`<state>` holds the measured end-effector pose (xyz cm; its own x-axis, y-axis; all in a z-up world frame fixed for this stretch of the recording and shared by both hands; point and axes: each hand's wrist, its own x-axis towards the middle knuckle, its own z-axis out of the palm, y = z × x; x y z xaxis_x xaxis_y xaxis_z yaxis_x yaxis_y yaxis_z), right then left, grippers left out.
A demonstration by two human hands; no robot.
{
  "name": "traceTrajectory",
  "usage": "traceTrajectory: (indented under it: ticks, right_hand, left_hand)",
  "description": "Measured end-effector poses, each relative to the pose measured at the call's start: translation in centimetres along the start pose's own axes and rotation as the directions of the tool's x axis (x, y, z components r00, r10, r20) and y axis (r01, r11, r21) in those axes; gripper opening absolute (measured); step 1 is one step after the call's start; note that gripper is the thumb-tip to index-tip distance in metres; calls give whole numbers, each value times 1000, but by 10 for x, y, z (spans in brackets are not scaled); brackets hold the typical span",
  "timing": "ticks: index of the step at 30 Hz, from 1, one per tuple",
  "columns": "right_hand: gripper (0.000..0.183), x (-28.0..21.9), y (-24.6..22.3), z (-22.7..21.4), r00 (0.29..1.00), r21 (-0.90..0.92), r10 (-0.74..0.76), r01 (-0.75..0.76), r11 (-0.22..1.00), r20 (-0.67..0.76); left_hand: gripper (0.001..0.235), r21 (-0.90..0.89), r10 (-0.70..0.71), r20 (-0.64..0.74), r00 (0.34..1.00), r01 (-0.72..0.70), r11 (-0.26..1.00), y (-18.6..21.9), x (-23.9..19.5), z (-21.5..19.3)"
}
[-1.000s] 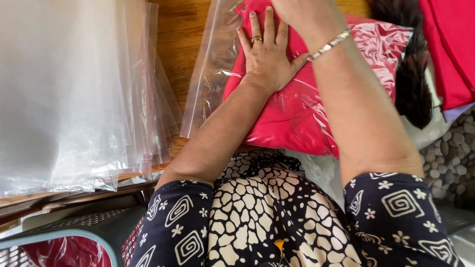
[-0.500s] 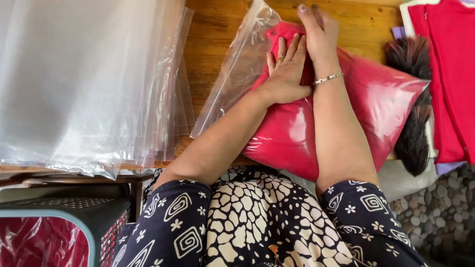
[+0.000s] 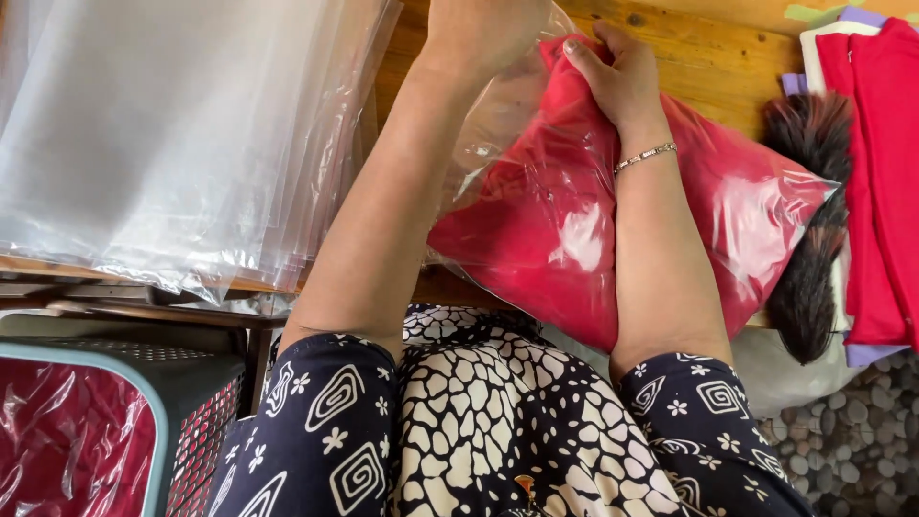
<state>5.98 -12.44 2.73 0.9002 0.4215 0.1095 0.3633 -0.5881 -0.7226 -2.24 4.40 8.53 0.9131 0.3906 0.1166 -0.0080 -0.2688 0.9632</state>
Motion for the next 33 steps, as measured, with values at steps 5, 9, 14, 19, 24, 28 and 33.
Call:
traceTrajectory:
  ticks: [5, 9, 14, 19, 24, 28, 33]
  right_hand:
    - [55, 12, 23, 4, 997, -61, -66, 64, 996, -39]
    - [34, 6, 14, 2, 986, 22, -129, 132, 991, -109]
    - [23, 3, 7, 2, 990, 90, -112, 120, 989, -82]
    - [21, 3, 9, 0, 988, 75, -130, 137, 988, -85]
    - [26, -1, 14, -1, 992, 81, -86, 94, 992, -91]
    - [30, -9, -1, -4, 998, 122, -24, 31, 992, -58]
    - [31, -9, 0, -3, 991, 188, -119, 129, 974, -67]
  left_hand:
    - [49, 367, -49, 140, 989, -6, 930, -49, 43, 21]
    - [54, 531, -158, 99, 982, 82, 844, -93, 46, 42]
    - [19, 330, -170, 16, 985, 155, 931, -81, 23, 29]
    - [32, 265, -12, -135, 991, 47, 963, -69, 27, 28]
    - [20, -672, -173, 253, 952, 302, 676, -40, 13, 17]
    - [62, -208, -461, 242, 854, 509, 835, -23, 8, 15]
    - [57, -5, -452, 255, 855, 468, 883, -27, 9, 25]
